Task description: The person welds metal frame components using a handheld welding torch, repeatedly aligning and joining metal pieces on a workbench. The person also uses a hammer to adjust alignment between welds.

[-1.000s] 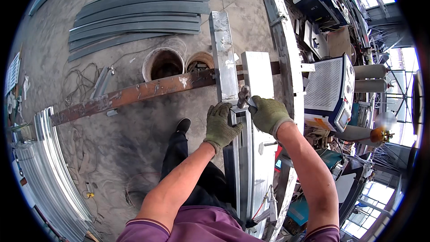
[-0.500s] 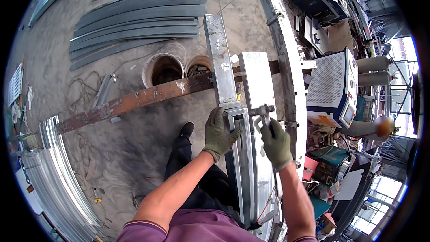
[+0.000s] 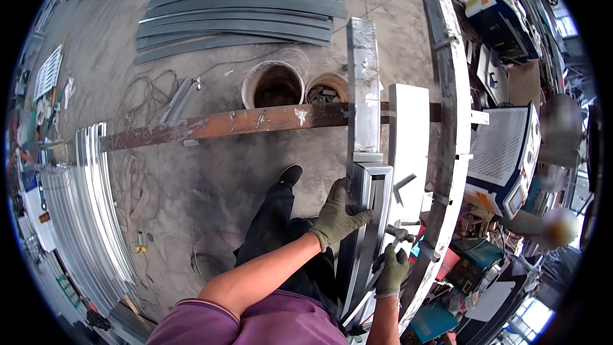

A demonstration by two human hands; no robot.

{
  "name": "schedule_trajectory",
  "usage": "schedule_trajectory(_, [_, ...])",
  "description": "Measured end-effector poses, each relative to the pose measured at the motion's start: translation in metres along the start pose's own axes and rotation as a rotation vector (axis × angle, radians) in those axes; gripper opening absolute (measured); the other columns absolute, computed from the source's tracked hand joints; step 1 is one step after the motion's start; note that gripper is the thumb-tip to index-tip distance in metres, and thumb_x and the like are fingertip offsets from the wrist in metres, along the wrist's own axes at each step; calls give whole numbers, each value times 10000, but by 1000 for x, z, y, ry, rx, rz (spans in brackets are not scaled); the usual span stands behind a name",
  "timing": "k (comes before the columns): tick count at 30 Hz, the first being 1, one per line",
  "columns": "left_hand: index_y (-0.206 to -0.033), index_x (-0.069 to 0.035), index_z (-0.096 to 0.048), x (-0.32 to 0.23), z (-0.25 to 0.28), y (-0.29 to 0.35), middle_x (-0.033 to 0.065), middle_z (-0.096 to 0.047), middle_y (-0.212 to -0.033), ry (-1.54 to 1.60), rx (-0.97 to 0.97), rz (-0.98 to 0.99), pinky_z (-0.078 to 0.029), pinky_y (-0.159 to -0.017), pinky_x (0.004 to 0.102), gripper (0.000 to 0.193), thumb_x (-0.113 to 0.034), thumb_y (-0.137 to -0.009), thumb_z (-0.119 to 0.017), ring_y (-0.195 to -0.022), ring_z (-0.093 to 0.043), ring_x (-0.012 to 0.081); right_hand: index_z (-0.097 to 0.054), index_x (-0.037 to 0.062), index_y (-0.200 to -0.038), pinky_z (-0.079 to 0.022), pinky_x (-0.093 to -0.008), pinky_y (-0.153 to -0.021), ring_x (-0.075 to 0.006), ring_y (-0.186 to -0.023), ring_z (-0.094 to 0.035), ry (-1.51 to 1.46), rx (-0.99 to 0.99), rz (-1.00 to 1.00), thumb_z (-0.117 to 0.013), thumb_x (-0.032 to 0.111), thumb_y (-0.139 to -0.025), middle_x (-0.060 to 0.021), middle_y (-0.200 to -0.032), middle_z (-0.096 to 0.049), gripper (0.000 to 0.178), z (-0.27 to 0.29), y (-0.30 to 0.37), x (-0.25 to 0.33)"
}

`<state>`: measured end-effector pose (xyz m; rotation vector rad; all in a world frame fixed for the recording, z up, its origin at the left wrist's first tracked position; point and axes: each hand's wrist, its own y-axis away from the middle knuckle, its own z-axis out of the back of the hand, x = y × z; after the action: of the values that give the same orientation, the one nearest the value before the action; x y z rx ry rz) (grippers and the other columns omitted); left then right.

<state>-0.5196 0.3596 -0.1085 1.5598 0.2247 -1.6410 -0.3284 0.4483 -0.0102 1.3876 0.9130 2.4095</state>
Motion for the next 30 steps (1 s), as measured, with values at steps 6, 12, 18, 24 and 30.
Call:
schedule_trajectory(6, [-1664, 50, -240, -6, 23, -31, 317, -291, -1698, -89, -64, -139, -333, -1297, 454, 1200, -459, -819, -923, -1592, -319, 450, -588, 39, -914, -435, -289, -415, -124, -478, -547, 62, -39, 24, -707, 135, -1036, -38, -698, -613, 196, -6, -3, -22])
schedule_trajectory(12, [-1682, 16, -220, -25, 26, -51, 305, -290, -1704, -205, 9, -177, -315, -1302, 474, 1217, -533, -822, -881, -1593, -308, 449, -604, 60, -964, -441, -277, -436, -106, -505, -549, 168, -106, 26, -742, 178, -1020, -29, -749, -627, 190, -11, -1, -31])
schedule_trajectory(18, [-1625, 22, -330, -27, 11, -60, 297, -460, -1582, -277, -131, -393, -360, -1244, 536, 1046, -395, -829, -866, -1472, -455, 466, -670, 35, -1204, -581, -440, -799, -273, -833, -734, 598, -223, 221, -815, 247, -912, -132, -966, -765, 389, -30, 14, -25])
schedule_trajectory(24, [-1409, 2, -546, -43, 12, -73, 252, -620, -1390, -427, -87, -427, -451, -1135, 529, 724, -319, -841, -860, -1295, -580, 436, -692, 50, -1196, -566, -526, -800, -434, -912, -745, 708, -271, 222, -772, 300, -913, -220, -1004, -761, 386, -36, 14, -15])
schedule_trajectory(30, [-1410, 16, -544, -55, 22, -79, 250, -646, -1364, -353, 27, -415, -485, -1113, 499, 732, -252, -829, -899, -1270, -623, 417, -714, 65, -1184, -553, -545, -759, -440, -870, -735, 649, -300, 274, -768, 282, -920, -212, -939, -755, 345, -34, 11, -24])
